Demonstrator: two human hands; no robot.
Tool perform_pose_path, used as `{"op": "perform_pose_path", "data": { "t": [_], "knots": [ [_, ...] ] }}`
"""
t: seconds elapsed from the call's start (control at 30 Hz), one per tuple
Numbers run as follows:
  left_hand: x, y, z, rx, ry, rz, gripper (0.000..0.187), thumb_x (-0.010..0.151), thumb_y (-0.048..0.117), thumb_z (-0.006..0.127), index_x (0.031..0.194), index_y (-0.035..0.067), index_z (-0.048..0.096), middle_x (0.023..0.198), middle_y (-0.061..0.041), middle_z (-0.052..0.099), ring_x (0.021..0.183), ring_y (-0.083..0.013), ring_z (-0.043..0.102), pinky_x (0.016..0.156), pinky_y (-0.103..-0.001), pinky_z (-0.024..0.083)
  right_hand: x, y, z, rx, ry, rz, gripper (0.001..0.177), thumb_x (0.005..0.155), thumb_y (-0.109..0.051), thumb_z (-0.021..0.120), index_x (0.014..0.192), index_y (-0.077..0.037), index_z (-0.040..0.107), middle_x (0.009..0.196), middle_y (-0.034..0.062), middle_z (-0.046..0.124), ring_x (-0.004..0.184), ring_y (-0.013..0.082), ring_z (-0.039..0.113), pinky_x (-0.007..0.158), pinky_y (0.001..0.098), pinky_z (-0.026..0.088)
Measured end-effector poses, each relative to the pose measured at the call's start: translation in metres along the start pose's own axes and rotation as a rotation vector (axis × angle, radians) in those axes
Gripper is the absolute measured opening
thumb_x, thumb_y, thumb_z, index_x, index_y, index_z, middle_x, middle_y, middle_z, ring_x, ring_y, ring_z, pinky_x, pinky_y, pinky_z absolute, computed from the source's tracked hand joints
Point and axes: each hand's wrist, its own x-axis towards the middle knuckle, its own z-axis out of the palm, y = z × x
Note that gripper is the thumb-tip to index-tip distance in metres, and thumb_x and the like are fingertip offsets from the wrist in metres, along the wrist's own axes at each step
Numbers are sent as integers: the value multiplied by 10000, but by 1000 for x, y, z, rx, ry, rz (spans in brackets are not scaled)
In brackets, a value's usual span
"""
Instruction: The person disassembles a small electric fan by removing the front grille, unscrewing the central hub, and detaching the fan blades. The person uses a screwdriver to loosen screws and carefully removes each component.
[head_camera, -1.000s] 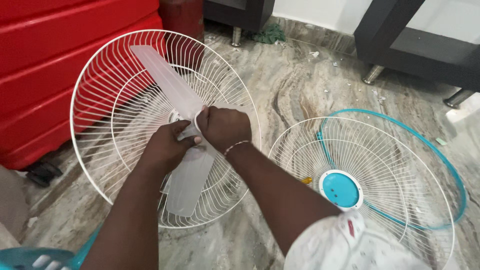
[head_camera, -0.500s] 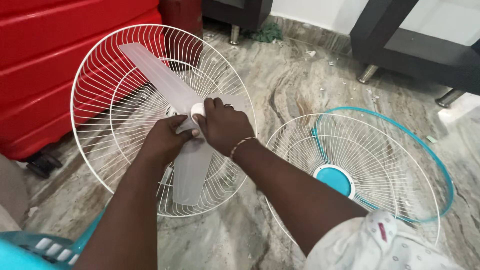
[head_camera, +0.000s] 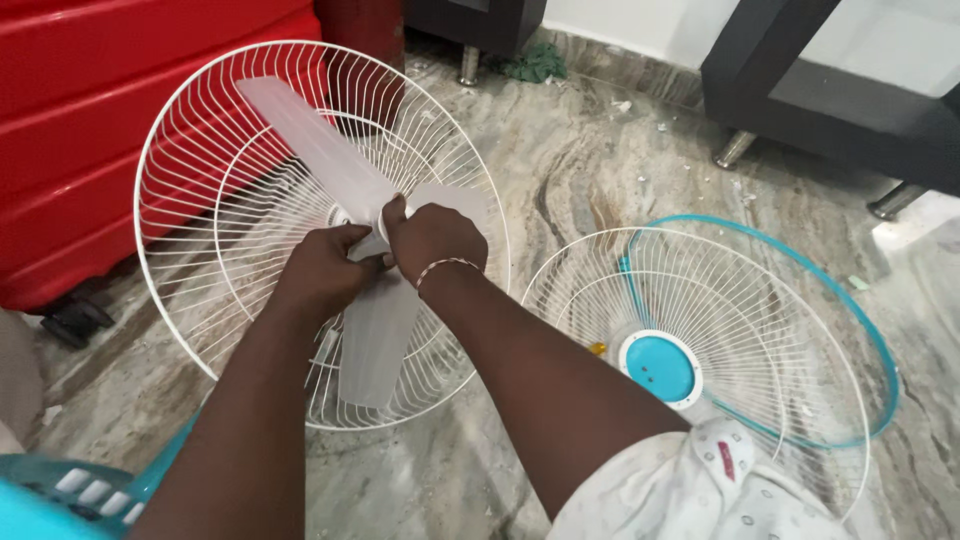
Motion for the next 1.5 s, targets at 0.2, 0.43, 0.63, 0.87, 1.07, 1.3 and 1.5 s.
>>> {"op": "perform_pose_path", "data": {
  "t": [0.2,0.43,0.63,0.87,1.07,1.3,1.5],
  "knots": [
    [14,10,0,-385,139,-168,526,887,409,681,1167,-33,728,988,-166,756,787,-251,689,679,-389,533,-14,18,-10,-24,291,-582,395,954,-339,565,1154,1,553,1113,216,611,888,380,690,676,484,571],
    [9,29,8,-305,268,-119,579,970,502,584,1047,-58,707,870,-148,671,740,-222,588,682,-405,486,-7,27,-2,49,279,-734,214,947,-175,612,1105,-39,564,1137,203,582,1012,390,656,864,493,546],
    [8,35,15,-203,245,-54,511,1018,430,505,1063,-40,699,874,-137,691,767,-222,604,730,-394,482,-12,8,-3,127,143,-230,447,1013,-428,521,1139,1,513,1098,265,617,927,434,694,766,525,572],
    [4,41,14,-231,224,-164,505,1020,424,480,1195,-18,654,1012,-155,700,869,-261,677,780,-418,535,-16,6,-17,-26,-6,-153,527,1079,-530,369,1131,-45,569,990,206,740,950,385,729,825,513,563],
    [0,48,11,-213,201,-206,508,1043,432,468,1212,-13,646,1053,-186,692,926,-301,661,833,-459,524,-24,24,-8,73,331,-635,415,839,-237,636,1175,-2,565,1169,221,594,1068,425,644,793,487,575],
    [-1,50,11,-355,169,-215,523,1034,414,478,1256,-36,625,1122,-190,705,976,-307,696,881,-459,555,-16,20,-11,141,168,-482,346,918,-263,674,1169,-40,590,1202,196,588,1028,410,667,850,489,564],
    [-3,49,10,-283,167,-245,528,1049,414,457,1302,-25,608,1166,-201,695,989,-310,694,877,-469,537,-11,14,-19,-44,-31,-209,472,1115,-488,444,1123,-53,625,1121,168,693,1073,373,704,909,502,547]
  ]
}}
